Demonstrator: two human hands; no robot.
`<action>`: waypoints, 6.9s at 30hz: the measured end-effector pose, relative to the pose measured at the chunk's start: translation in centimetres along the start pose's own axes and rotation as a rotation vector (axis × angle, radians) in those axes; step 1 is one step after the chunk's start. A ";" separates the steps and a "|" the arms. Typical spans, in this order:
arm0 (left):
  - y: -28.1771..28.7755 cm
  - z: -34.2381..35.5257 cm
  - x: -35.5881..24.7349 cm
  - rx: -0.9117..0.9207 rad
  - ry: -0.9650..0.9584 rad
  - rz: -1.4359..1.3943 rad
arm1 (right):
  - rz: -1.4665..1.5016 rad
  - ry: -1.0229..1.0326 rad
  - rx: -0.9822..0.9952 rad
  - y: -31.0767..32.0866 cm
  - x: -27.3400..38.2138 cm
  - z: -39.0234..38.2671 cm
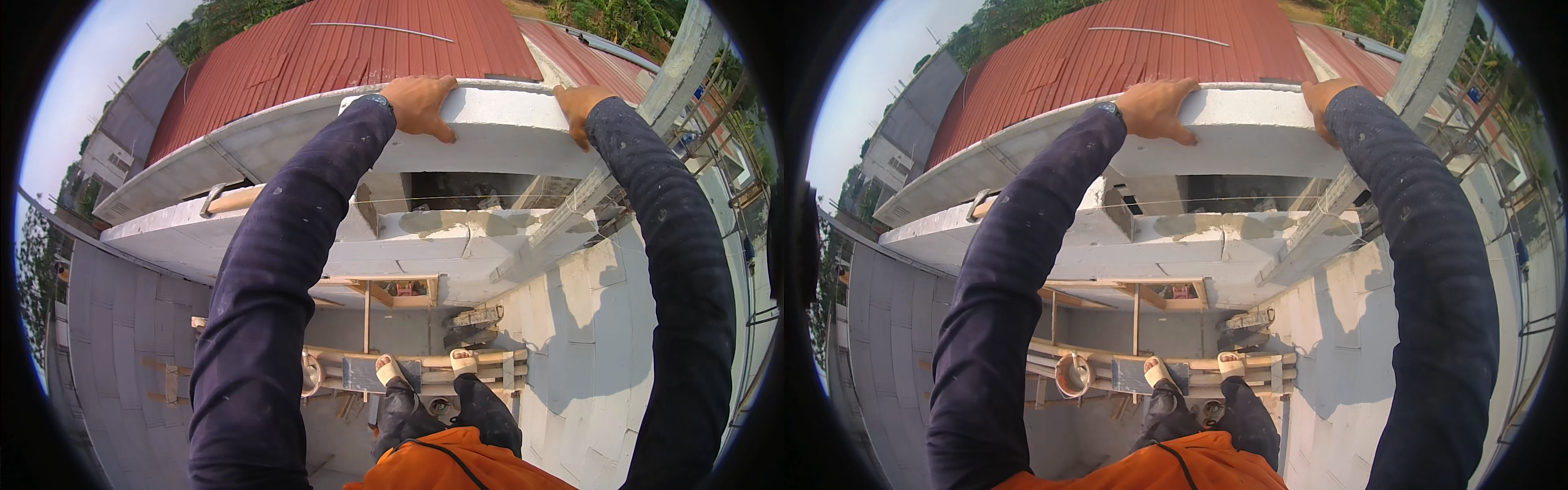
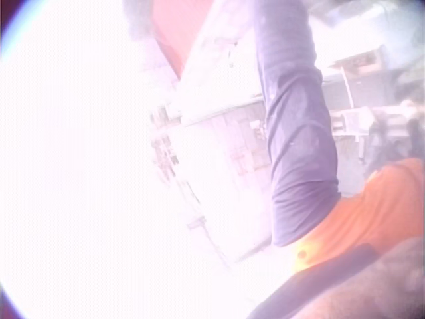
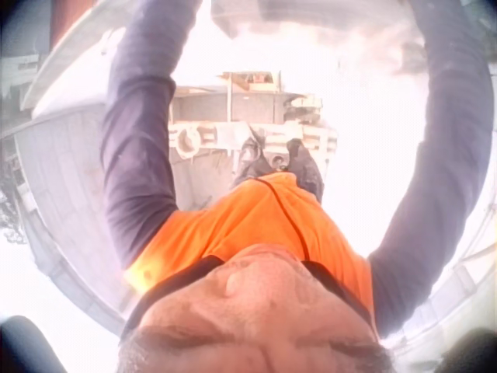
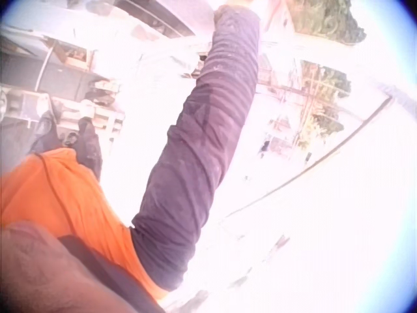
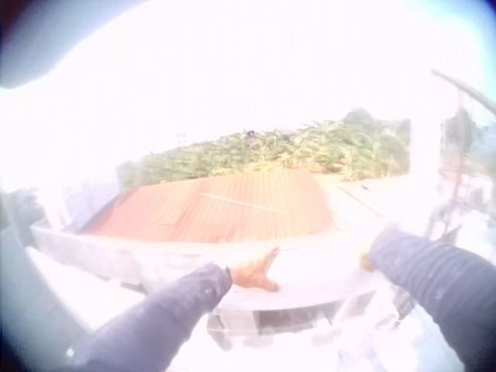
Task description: The person applies mortar to a wall section using a trowel, places a lightweight concrete block, taps it into position using a hammer, and secures it to a rebar column with wire.
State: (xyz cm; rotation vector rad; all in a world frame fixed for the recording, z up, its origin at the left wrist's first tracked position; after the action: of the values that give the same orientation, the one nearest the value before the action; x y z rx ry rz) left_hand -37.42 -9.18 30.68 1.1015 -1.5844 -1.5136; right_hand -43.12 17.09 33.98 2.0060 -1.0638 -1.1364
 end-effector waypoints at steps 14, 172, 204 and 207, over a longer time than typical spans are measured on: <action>-4.0 -0.9 -0.7 0.044 -0.022 -0.093 | -0.111 0.010 -0.050 -3.2 1.7 0.9; -11.5 -8.5 6.9 0.415 0.356 -0.320 | 1.728 -0.236 -0.756 -45.8 -6.4 12.7; -11.3 -10.9 5.0 0.080 0.143 -0.085 | -0.070 0.564 -0.321 -18.7 -9.3 5.9; -11.3 -10.9 5.0 0.075 0.140 -0.089 | -0.005 0.605 -0.286 -18.3 -9.2 5.8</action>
State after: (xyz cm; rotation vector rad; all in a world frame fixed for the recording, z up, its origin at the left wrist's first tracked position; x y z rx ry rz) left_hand -28.30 -17.88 20.13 1.3070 -1.5241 -1.4105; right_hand -44.70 33.61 20.60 1.9287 -0.5504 -0.5708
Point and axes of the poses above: each hand's wrist, its own z-axis towards the middle knuckle, its own y-axis out of the back of the hand, x = y × z, the point moved 4 cm from there along z, towards the middle knuckle, and after that the axes turned 10 degrees about x, right-handed, at the moved point
